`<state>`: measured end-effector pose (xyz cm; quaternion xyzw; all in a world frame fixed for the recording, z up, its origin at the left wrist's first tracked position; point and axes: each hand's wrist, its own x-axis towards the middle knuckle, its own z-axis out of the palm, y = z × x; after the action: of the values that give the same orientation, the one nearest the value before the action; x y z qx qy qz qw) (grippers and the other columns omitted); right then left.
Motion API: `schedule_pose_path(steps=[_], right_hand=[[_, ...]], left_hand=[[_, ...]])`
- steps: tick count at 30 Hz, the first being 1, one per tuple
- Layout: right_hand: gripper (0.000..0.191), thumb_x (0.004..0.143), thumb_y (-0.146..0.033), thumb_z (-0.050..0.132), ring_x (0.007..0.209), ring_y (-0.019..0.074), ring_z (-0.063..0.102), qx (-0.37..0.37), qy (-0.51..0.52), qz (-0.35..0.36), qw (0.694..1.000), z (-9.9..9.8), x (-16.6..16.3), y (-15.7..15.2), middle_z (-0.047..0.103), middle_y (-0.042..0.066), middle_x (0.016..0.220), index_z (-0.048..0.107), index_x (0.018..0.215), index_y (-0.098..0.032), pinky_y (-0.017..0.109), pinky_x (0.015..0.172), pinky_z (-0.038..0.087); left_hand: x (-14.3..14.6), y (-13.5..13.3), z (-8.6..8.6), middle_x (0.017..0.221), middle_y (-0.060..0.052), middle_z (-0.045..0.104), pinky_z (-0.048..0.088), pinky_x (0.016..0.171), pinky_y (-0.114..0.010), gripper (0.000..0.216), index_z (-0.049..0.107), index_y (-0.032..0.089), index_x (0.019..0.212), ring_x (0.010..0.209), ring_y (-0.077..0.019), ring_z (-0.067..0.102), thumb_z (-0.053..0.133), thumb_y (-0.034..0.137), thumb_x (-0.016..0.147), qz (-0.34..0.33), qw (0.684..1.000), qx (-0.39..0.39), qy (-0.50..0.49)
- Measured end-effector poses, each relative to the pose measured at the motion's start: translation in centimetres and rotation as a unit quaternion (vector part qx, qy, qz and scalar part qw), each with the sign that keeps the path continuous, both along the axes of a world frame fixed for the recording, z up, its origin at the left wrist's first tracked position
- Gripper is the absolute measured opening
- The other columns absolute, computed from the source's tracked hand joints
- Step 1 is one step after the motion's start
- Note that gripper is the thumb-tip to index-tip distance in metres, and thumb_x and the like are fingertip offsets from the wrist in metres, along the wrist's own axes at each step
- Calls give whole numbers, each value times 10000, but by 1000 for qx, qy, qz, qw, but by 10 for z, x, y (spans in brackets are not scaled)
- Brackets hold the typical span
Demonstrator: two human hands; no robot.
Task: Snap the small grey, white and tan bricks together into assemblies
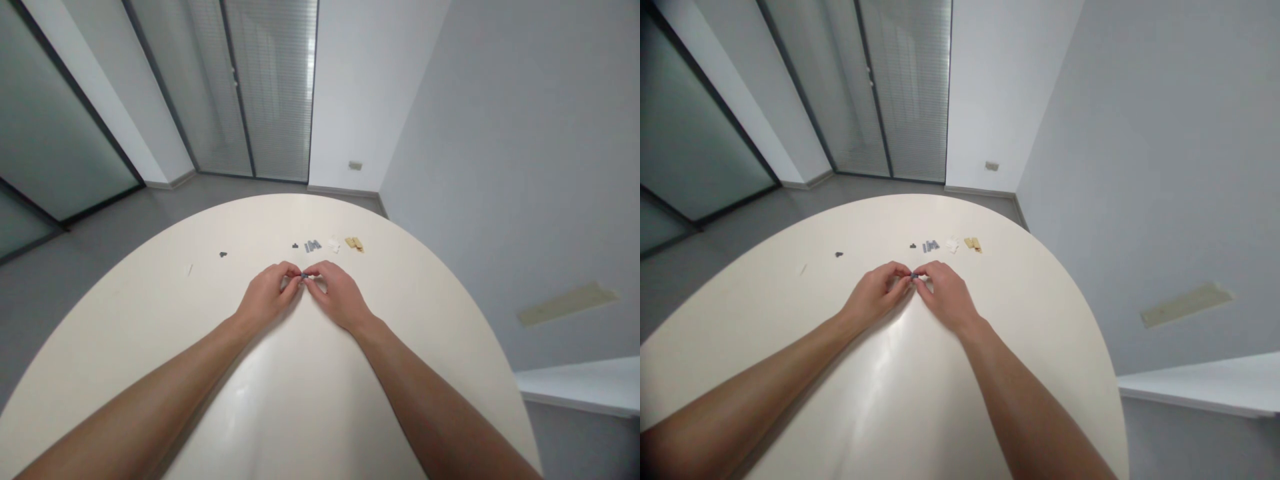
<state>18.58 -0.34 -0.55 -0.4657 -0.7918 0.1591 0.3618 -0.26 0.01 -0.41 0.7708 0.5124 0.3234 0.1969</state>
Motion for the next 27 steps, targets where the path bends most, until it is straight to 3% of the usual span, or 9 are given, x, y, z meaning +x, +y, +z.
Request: schedule_pose_path(steps=[27], right_hand=[[131,989,-273,549,950,185,623,-29,-38,-26,998,1,0,1,705,39,993,666,1016,-219,319,838,453]], left_hand=[[-1,0,-1,1024,-40,747,508,749,-326,209,676,247,1107,864,-191,681,557,303,946,-27,999,-16,-15]])
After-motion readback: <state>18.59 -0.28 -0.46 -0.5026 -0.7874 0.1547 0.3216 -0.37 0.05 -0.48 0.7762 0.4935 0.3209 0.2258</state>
